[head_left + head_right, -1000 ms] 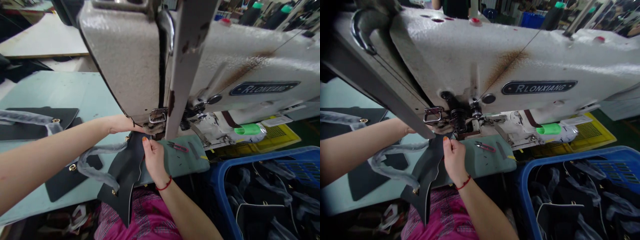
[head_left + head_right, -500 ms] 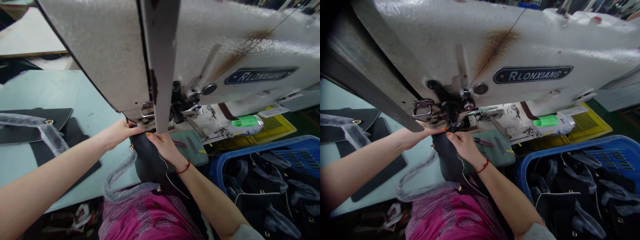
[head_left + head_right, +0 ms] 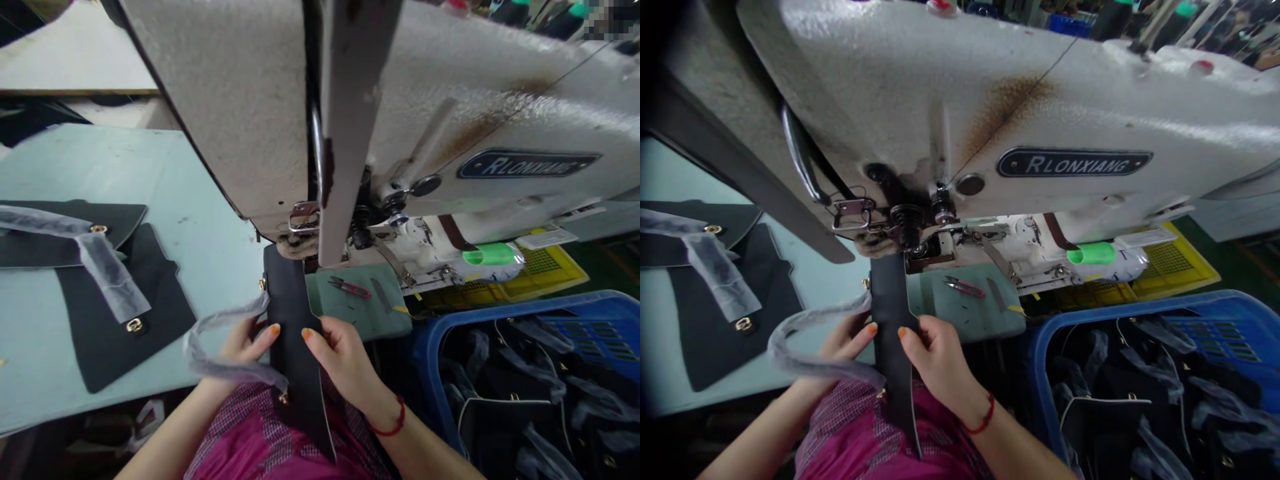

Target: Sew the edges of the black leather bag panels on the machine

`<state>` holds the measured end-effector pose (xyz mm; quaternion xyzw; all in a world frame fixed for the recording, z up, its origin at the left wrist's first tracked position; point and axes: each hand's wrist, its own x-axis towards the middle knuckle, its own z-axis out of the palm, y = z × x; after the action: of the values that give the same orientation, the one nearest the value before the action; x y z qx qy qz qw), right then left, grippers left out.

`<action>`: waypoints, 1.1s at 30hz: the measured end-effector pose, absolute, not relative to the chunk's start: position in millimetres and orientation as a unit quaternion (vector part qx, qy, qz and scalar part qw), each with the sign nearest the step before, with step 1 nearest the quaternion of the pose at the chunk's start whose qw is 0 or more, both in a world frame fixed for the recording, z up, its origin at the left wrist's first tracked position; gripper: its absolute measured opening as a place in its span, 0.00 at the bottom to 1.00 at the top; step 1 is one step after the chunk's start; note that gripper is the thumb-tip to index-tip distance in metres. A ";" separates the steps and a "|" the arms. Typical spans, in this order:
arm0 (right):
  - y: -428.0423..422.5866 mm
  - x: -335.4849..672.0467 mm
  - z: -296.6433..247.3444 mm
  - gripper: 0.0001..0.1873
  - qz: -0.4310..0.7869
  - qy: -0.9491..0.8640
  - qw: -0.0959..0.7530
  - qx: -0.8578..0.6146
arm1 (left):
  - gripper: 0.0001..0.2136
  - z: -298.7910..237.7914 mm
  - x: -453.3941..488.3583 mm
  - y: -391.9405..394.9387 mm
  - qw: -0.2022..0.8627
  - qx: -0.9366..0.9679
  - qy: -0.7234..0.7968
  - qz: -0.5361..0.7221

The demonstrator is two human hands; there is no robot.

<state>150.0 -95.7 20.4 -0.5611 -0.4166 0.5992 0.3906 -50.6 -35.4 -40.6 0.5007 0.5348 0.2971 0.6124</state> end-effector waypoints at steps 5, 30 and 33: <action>-103.4 137.1 14.9 0.18 0.612 -0.365 0.430 -0.554 | 0.30 -27.8 -22.6 -31.5 0.760 0.364 0.473 0.258; -111.4 134.4 8.9 0.24 0.484 -0.440 0.427 -0.625 | 0.26 13.4 -18.5 -30.0 0.642 0.383 0.601 0.283; -109.4 134.8 10.1 0.24 0.495 -0.429 0.427 -0.623 | 0.29 9.6 -19.1 -28.6 0.646 0.375 0.601 0.284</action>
<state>134.8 -109.4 10.1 -0.6230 -0.4293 0.4952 0.4271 -19.1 -28.6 9.6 0.3749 0.6012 0.2837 0.6462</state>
